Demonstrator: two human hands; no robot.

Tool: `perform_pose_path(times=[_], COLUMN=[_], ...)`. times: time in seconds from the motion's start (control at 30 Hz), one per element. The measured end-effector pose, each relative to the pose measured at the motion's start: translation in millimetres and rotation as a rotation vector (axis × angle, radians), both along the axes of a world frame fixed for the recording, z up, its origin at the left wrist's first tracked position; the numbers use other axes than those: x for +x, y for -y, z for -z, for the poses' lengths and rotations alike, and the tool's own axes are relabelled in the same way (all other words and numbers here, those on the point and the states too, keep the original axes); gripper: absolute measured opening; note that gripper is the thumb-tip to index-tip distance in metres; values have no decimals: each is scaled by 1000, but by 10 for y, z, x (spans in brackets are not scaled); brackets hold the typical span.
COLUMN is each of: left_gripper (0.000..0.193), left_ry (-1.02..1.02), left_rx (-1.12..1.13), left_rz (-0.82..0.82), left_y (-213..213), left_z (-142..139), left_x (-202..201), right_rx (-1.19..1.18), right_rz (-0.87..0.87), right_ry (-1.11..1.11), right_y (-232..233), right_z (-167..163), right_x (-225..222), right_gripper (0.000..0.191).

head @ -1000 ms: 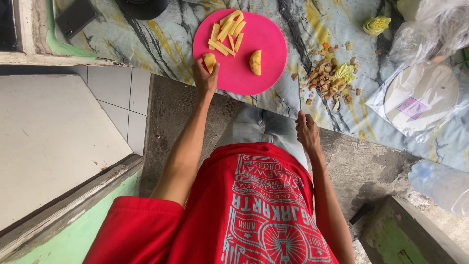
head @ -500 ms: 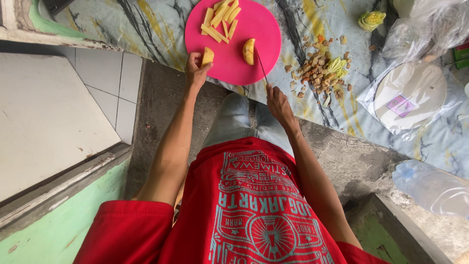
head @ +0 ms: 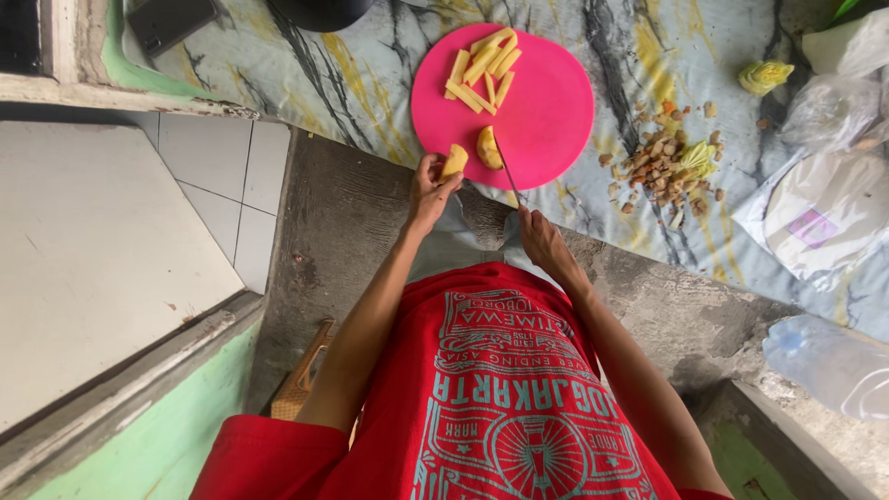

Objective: The person peels a potato with a knife over a table, letting peels fall onto the cloth, then places the peeled potato on a pink cutting board and slices it into sticks, adding them to a pile of cut potato pieces. The person works with the knife in one hand while rotating the potato with the other.

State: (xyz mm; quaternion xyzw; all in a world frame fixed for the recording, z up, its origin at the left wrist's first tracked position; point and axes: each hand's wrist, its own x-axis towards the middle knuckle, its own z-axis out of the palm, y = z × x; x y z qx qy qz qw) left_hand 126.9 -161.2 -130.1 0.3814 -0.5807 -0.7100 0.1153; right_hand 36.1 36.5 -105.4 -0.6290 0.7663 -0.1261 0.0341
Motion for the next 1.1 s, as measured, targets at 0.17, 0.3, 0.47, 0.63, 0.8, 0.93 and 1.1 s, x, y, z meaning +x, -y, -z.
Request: perform_pose_path(times=[0.17, 0.3, 0.47, 0.63, 0.8, 0.93, 1.1], left_gripper=[44, 37, 34, 31, 38, 44, 54], left_ry=[68, -17, -25, -129, -301, -179, -98], left_rx=[-33, -276, -184, -327, -50, 116, -53], left_rz=[118, 234, 382, 535, 647, 701, 674], left_y=[253, 489, 771, 822, 701, 517, 173], left_z=[69, 44, -42, -102, -140, -235, -264], left_x=[33, 76, 93, 40, -111, -376, -884], right_rx=[-26, 300, -10, 48, -193, -207, -200], right_rz=[69, 644, 437, 1181, 1279, 1295, 1222], right_ry=[134, 1043, 334, 1321, 1445, 1392, 1344], right_y=[438, 748, 917, 648, 306, 107, 40], right_z=[7, 87, 120, -106, -189, -85, -107], right_x=[253, 490, 564, 593, 524, 400, 205], right_gripper=[75, 40, 36, 54, 53, 52, 53])
